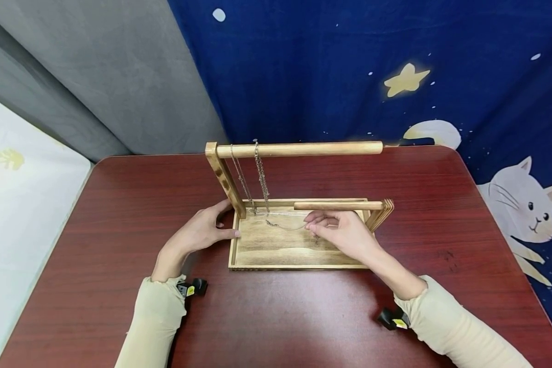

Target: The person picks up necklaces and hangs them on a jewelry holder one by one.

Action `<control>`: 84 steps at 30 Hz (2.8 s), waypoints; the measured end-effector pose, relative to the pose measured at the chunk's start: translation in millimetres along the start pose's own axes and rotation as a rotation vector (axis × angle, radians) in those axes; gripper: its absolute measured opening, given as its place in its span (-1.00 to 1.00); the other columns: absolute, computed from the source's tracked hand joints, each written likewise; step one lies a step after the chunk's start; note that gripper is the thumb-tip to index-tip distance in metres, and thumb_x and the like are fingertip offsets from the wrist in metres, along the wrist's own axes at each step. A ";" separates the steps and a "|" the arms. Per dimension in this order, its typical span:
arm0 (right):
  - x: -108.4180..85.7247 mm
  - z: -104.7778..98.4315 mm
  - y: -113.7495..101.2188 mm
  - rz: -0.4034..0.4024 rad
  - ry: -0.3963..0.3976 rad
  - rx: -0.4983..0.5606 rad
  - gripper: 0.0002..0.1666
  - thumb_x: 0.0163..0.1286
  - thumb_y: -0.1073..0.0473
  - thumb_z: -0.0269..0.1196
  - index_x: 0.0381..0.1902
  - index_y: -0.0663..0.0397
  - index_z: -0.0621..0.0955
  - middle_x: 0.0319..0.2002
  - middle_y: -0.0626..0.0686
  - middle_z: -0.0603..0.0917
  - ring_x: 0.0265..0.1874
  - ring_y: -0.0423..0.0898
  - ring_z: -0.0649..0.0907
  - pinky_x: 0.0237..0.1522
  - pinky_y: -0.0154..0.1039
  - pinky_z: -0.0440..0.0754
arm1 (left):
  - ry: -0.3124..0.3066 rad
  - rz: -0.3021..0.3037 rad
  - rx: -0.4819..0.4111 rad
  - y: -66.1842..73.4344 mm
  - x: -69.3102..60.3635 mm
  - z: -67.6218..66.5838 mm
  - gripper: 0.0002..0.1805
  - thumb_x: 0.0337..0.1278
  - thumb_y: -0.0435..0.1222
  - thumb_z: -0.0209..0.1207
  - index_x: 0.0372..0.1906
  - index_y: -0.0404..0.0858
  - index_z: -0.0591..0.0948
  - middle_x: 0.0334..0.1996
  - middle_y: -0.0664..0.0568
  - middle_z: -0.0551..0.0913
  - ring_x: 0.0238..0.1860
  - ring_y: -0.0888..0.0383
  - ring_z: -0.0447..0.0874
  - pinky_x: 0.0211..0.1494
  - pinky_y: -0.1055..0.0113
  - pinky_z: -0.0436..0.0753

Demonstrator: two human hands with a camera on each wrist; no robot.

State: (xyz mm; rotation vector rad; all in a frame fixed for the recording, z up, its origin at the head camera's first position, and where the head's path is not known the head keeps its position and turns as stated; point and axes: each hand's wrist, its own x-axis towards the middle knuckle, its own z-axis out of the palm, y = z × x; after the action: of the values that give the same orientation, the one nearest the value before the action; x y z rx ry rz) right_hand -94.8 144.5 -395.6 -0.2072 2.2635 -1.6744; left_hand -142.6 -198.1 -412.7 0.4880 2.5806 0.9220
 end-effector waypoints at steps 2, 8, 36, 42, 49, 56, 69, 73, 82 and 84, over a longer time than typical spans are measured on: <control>-1.1 0.1 -0.4 0.011 -0.009 0.047 -0.68 0.35 0.17 0.35 -0.03 0.26 0.68 -0.16 0.24 0.74 -0.26 -0.02 0.73 -0.15 -0.09 0.70 | 0.001 -0.007 0.004 0.5 0.8 0.0 -0.05 0.09 -0.07 0.43 0.53 -0.21 0.23 0.38 -0.17 0.40 0.37 -0.14 0.36 0.34 -0.09 0.37; -5.7 0.4 -2.7 0.031 -0.030 0.157 -0.65 0.35 0.29 0.32 0.01 0.42 0.61 -0.20 0.38 0.69 -0.34 -0.07 0.71 -0.18 -0.12 0.72 | -0.003 -0.008 0.005 0.7 2.6 -0.2 -0.05 0.09 -0.09 0.43 0.52 -0.25 0.22 0.38 -0.19 0.41 0.41 -0.14 0.29 0.36 -0.09 0.36; -27.6 -1.8 -16.2 0.034 -0.081 0.394 -0.71 0.33 0.32 0.34 -0.06 0.39 0.59 -0.29 0.18 0.69 -0.35 -0.10 0.69 -0.21 -0.15 0.71 | 0.005 -0.007 -0.034 1.5 0.9 -0.2 -0.09 0.09 -0.10 0.43 0.51 -0.17 0.26 0.37 -0.15 0.42 0.41 -0.11 0.29 0.36 -0.09 0.34; -31.3 -2.9 -18.8 0.021 -0.099 0.397 -0.72 0.34 0.30 0.33 -0.06 0.39 0.60 -0.28 0.16 0.70 -0.35 -0.12 0.69 -0.19 -0.14 0.71 | 0.007 -0.012 -0.031 1.9 0.5 0.3 -0.08 0.10 -0.10 0.43 0.52 -0.19 0.24 0.36 -0.16 0.43 0.37 -0.11 0.35 0.32 -0.09 0.38; -35.9 -4.9 -24.9 0.000 -0.123 0.425 -0.77 0.41 0.33 0.25 -0.06 0.41 0.60 -0.22 0.25 0.69 -0.32 -0.12 0.69 -0.14 -0.14 0.71 | 0.010 -0.011 -0.030 1.8 0.1 0.7 -0.09 0.09 -0.10 0.43 0.51 -0.19 0.26 0.33 -0.15 0.46 0.31 -0.09 0.41 0.27 -0.07 0.42; -42.1 -10.8 -31.9 -0.028 -0.118 0.387 -0.77 0.40 0.35 0.25 -0.04 0.39 0.62 -0.19 0.23 0.71 -0.31 -0.11 0.71 -0.12 -0.12 0.70 | 0.004 0.010 -0.030 1.0 0.1 0.2 -0.06 0.10 -0.10 0.43 0.53 -0.21 0.22 0.39 -0.19 0.39 0.39 -0.13 0.32 0.35 -0.09 0.36; -51.5 -20.7 -40.2 -0.083 -0.095 0.327 -0.80 0.34 0.37 0.31 -0.12 0.41 0.62 -0.32 0.24 0.72 -0.36 -0.08 0.73 -0.18 -0.09 0.72 | 0.004 -0.001 -0.028 1.3 1.1 0.3 -0.08 0.07 -0.09 0.44 0.51 -0.17 0.27 0.37 -0.19 0.41 0.20 -0.10 0.56 0.31 -0.07 0.41; -53.5 -22.0 -41.4 -0.086 -0.090 0.327 -0.80 0.34 0.37 0.31 -0.12 0.42 0.62 -0.32 0.22 0.73 -0.37 -0.09 0.73 -0.19 -0.11 0.72 | 0.002 -0.003 -0.031 0.7 0.9 0.6 -0.07 0.07 -0.08 0.44 0.51 -0.16 0.26 0.38 -0.18 0.40 0.24 -0.10 0.52 0.33 -0.07 0.39; -56.6 -25.5 -42.0 -0.140 -0.077 0.310 -0.82 0.36 0.38 0.29 -0.15 0.45 0.62 -0.36 0.15 0.72 -0.39 -0.10 0.73 -0.22 -0.09 0.72 | 0.005 -0.008 -0.037 0.4 1.3 0.5 -0.08 0.08 -0.08 0.44 0.51 -0.15 0.26 0.35 -0.16 0.44 0.26 -0.09 0.50 0.30 -0.07 0.43; -57.6 -27.3 -41.8 -0.151 -0.071 0.307 -0.83 0.36 0.38 0.29 -0.16 0.42 0.61 -0.35 0.17 0.72 -0.39 -0.09 0.73 -0.23 -0.09 0.72 | 0.009 -0.006 -0.032 0.5 1.5 0.5 -0.09 0.08 -0.08 0.44 0.50 -0.15 0.27 0.33 -0.15 0.47 0.30 -0.09 0.45 0.29 -0.07 0.43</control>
State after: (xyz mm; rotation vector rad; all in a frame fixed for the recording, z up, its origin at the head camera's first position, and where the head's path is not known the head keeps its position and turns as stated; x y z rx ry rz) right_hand -52.8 173.8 -339.1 -0.3649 1.9494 -2.0298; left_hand -143.6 -196.8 -413.1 0.4677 2.5697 0.9643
